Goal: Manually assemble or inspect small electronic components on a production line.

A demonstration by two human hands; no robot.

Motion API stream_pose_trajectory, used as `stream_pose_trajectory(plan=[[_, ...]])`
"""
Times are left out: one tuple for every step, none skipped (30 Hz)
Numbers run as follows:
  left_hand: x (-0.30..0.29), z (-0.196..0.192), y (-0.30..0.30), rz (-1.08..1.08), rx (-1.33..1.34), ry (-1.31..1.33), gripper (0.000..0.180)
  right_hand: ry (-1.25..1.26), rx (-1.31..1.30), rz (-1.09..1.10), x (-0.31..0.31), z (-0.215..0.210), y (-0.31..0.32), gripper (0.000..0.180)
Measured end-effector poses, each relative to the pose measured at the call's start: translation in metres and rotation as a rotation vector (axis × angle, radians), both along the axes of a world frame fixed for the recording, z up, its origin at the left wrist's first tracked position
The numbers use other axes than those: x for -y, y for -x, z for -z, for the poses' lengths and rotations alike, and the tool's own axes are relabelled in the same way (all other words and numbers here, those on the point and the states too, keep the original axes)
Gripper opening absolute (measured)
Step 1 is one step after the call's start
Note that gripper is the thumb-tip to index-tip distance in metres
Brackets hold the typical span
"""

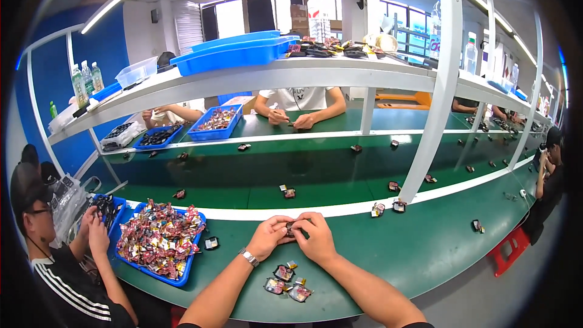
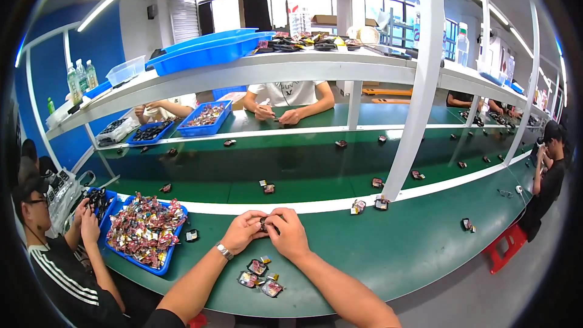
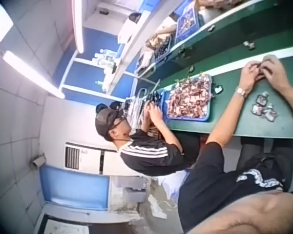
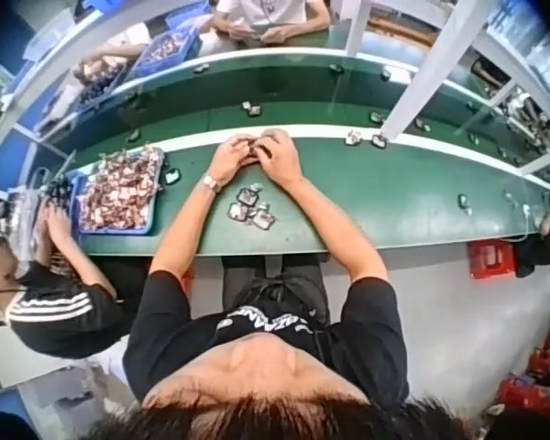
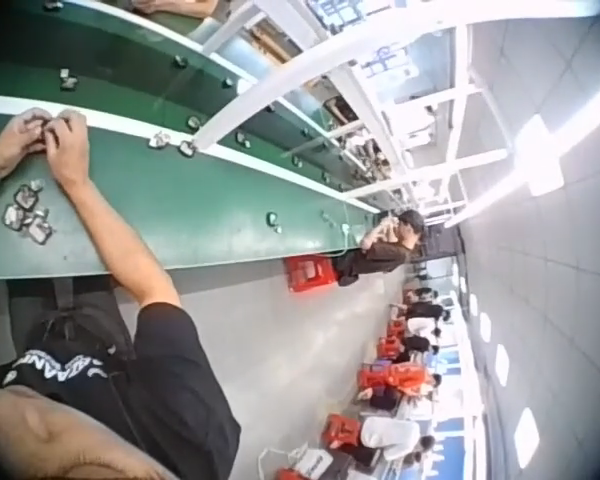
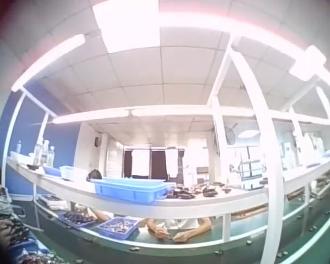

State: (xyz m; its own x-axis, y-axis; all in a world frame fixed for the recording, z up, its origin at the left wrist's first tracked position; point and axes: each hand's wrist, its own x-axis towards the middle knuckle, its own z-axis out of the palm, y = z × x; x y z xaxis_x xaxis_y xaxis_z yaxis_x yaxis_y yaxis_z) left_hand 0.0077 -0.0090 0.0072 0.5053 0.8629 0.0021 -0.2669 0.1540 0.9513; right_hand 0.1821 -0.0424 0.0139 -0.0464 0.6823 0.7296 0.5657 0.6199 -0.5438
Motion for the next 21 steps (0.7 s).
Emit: stream_pose_trajectory(plan=[[-0.0005,0.0007,0.0005,0.0,0.003,-0.001,0.027,-0.001,0.003,0.0,0.0005,-0.0006,0.0011,0.014],[-0.0014,0.0024,0.001,0.004,0.004,-0.005,0.027,-0.021,0.01,0.017,0.0014,-0.0009,0.0031,0.014],[-0.002,0.0037,0.0015,0.008,0.005,-0.009,0.027,-0.04,0.018,0.034,0.0021,-0.0009,0.0044,0.014],[-0.0021,0.0039,0.0013,0.009,0.007,-0.011,0.027,-0.042,0.02,0.034,0.0022,-0.0007,0.0044,0.014],[-0.0021,0.004,0.001,0.01,0.016,-0.006,0.027,-0.064,0.032,0.035,0.0018,-0.0002,0.0043,0.016],[-0.002,0.004,0.0009,0.011,0.024,-0.001,0.027,-0.087,0.044,0.037,0.0019,0.0001,0.0043,0.018],[-0.0026,0.0042,0.001,0.009,0.026,-0.004,0.027,-0.089,0.046,0.035,0.0019,0.0,0.0042,0.018],[-0.003,0.0045,0.0011,0.009,0.026,0.007,0.027,-0.085,0.056,0.026,0.0019,-0.0001,0.0039,0.018],[-0.0033,0.0045,0.0012,0.009,0.026,0.019,0.027,-0.081,0.065,0.016,0.0018,-0.0003,0.0038,0.019],[-0.0031,0.0045,0.0009,0.009,0.027,0.017,0.027,-0.083,0.067,0.016,0.0021,-0.0007,0.0038,0.019],[-0.0029,0.0043,0.0004,0.001,0.018,0.016,0.027,-0.088,0.088,0.036,0.0024,-0.0013,0.0038,0.019],[-0.003,0.0041,0.0002,-0.007,0.009,0.016,0.027,-0.093,0.11,0.056,0.0025,-0.0016,0.0039,0.019],[-0.0026,0.0044,0.0005,-0.007,0.009,0.016,0.027,-0.094,0.11,0.056,0.0029,-0.001,0.0045,0.019],[-0.0026,0.0048,0.0011,-0.01,0.015,0.013,0.027,-0.071,0.101,0.062,0.003,-0.0002,0.0054,0.019],[-0.0026,0.005,0.0017,-0.013,0.021,0.01,0.027,-0.048,0.091,0.068,0.0031,0.0002,0.0066,0.019],[-0.0031,0.0057,0.0006,-0.012,0.02,0.011,0.027,-0.046,0.09,0.07,0.003,0.0012,0.0063,0.019],[-0.0035,0.0063,-0.0004,-0.012,0.016,0.008,0.026,-0.043,0.098,0.083,0.0028,0.002,0.0063,0.019],[-0.0038,0.0069,-0.0012,-0.012,0.012,0.005,0.026,-0.04,0.105,0.097,0.0026,0.0028,0.0063,0.018],[-0.0033,0.0061,-0.0016,-0.012,0.013,0.005,0.026,-0.041,0.106,0.097,0.0026,0.0027,0.0067,0.018],[-0.0024,0.0047,-0.0023,-0.024,-0.002,-0.001,0.025,-0.032,0.095,0.105,0.0027,0.0027,0.0071,0.018],[-0.0014,0.0038,-0.003,-0.036,-0.017,-0.006,0.024,-0.023,0.084,0.112,0.0029,0.0028,0.0075,0.017]])
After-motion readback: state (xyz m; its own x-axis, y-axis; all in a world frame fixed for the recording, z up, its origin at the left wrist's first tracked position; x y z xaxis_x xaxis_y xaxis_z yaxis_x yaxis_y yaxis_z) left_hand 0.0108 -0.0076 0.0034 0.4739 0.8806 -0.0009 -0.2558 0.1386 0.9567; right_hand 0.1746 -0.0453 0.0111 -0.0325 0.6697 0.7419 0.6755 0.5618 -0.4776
